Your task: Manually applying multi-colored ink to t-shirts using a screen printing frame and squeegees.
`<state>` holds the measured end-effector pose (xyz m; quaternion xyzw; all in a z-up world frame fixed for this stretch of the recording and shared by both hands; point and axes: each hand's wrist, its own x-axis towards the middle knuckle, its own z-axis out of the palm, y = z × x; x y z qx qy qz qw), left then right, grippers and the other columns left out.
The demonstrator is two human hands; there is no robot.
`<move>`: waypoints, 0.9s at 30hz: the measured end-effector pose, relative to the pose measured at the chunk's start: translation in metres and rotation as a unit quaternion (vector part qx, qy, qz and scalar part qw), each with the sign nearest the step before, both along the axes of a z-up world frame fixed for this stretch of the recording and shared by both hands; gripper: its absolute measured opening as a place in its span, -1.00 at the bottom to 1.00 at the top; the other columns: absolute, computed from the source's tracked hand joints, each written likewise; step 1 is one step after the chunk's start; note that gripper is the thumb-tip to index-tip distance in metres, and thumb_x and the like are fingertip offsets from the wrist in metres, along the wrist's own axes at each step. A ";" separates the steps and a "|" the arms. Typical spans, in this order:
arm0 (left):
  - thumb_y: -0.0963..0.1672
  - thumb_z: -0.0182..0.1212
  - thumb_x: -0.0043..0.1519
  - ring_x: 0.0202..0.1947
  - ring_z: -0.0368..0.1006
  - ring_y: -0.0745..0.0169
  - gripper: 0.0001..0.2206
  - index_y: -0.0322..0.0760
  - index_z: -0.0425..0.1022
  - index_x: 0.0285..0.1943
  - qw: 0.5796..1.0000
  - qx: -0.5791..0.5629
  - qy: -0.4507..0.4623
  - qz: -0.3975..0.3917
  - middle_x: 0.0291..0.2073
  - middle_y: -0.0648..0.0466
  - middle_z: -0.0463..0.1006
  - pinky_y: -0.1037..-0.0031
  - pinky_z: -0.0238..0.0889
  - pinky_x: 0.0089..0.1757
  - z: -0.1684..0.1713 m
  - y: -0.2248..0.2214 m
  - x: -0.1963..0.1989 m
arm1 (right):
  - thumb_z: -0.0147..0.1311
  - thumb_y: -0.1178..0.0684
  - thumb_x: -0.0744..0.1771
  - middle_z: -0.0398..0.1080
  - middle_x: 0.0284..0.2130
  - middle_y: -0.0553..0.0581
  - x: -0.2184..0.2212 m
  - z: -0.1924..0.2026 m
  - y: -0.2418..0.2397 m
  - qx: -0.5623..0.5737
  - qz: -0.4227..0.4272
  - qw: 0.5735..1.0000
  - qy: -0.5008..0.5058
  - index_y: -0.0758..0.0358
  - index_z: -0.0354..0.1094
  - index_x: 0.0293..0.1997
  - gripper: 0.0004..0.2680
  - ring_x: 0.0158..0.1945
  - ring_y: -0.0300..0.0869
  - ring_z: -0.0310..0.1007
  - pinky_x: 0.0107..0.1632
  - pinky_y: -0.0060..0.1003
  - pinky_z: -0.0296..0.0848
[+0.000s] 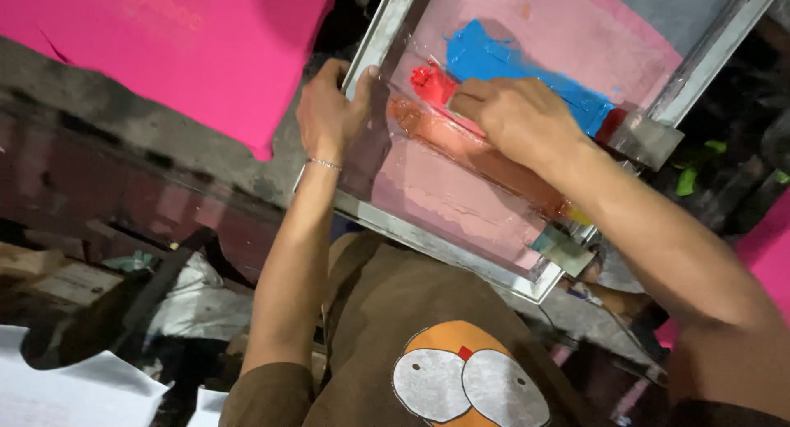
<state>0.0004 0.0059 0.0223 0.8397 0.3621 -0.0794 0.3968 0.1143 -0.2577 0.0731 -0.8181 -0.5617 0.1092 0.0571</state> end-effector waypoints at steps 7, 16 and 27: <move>0.28 -0.02 0.19 -0.39 0.50 -0.09 -0.45 -0.10 0.51 -0.06 0.999 0.033 -0.038 -0.011 -0.55 0.09 0.53 0.07 0.28 -0.34 0.000 -0.005 0.002 | 0.05 0.44 0.17 0.47 -0.06 -0.02 0.001 0.036 -0.027 -0.126 -0.005 0.990 0.065 0.06 0.44 -0.04 -0.63 -0.42 0.13 0.46 -0.54 0.01 0.26; 0.24 0.03 0.21 -0.29 0.53 -0.10 -0.54 -0.06 0.48 -0.15 0.999 0.030 -0.032 -0.009 -0.43 0.11 0.61 0.07 0.30 -0.26 0.008 -0.009 0.003 | 0.02 0.51 0.11 0.49 -0.02 -0.06 -0.022 0.041 -0.101 -0.078 -0.069 0.993 0.061 0.10 0.46 0.00 -0.54 -0.36 0.00 0.51 -0.62 -0.09 0.33; 0.10 0.23 0.34 -0.12 0.57 -0.35 -0.67 -0.17 0.59 -0.07 0.994 0.049 -0.092 -0.039 -0.28 -0.17 0.65 -0.08 0.38 -0.10 0.000 -0.008 -0.001 | 0.36 -0.11 0.28 0.47 -0.15 0.12 -0.064 0.009 -0.193 -0.001 -0.514 0.852 0.100 -0.07 0.56 0.01 -0.77 -0.05 0.13 0.53 -0.05 -0.05 0.50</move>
